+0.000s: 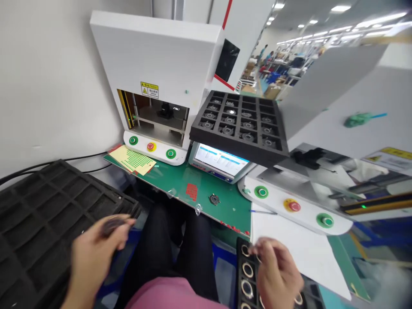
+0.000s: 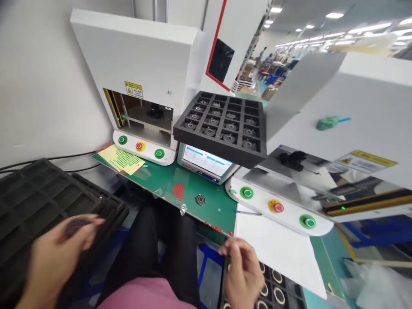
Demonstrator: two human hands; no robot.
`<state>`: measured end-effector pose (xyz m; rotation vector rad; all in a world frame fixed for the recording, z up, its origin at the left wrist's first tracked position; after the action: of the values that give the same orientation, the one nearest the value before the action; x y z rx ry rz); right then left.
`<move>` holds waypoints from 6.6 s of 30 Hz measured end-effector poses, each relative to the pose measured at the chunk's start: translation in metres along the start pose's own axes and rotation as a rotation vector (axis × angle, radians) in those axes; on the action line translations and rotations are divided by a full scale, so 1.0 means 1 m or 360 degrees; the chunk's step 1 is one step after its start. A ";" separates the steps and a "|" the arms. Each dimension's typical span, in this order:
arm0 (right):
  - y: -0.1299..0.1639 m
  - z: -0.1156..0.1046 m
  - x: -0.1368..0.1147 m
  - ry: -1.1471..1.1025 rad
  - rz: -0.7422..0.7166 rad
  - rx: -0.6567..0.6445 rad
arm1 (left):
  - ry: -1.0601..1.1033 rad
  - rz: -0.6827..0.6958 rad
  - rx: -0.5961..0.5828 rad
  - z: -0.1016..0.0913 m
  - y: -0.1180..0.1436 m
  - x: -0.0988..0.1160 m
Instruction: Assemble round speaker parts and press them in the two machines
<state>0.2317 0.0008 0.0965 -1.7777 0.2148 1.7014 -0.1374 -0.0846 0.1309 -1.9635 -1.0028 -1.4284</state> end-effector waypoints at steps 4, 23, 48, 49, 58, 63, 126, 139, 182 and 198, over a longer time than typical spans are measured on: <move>0.009 0.060 -0.054 -0.0242 -0.0498 -0.0514 | 0.0322 -0.0156 -0.0842 0.111 0.029 0.031; 0.016 0.067 -0.061 -0.0071 -0.0734 -0.0734 | 0.0029 0.0209 -0.1752 0.164 0.075 0.041; 0.001 0.083 0.153 0.0521 -0.0345 -0.0403 | 0.0636 -0.1058 -0.1170 0.168 0.029 -0.026; 0.003 0.085 0.160 0.0575 -0.0381 -0.0410 | 0.0625 -0.1058 -0.1140 0.164 0.027 -0.030; 0.017 0.088 0.173 0.1024 -0.0678 -0.0467 | 0.0565 -0.1041 -0.1126 0.158 0.027 -0.041; 0.019 0.079 0.169 0.1099 -0.0720 -0.0552 | 0.0619 -0.0916 -0.1258 0.160 0.035 -0.031; 0.049 0.076 -0.033 -0.0710 0.1378 -0.0669 | 0.0770 0.0577 -0.1449 0.144 0.049 0.051; 0.068 0.086 -0.035 -0.0849 0.1796 -0.0842 | 0.0576 0.1025 -0.1399 0.136 0.054 0.062; 0.025 0.059 -0.030 -0.0859 0.1209 -0.0206 | 0.1048 -0.1054 -0.1980 0.166 0.072 0.032; 0.061 0.085 -0.031 -0.0743 0.1338 -0.0641 | 0.0453 0.0052 -0.1450 0.158 0.079 0.044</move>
<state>0.1236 -0.0086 0.1105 -1.5808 0.4845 2.8757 0.0242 -0.0004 0.1235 -2.2047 -0.1644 -2.3215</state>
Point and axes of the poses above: each hand's wrist, its own y-axis away from the middle knuckle, its own z-axis out of the palm, x = y × z, the point moved 6 cm from there along -y, towards the middle knuckle, and after that the axes turned 14 degrees about x, right-handed, at the moved point
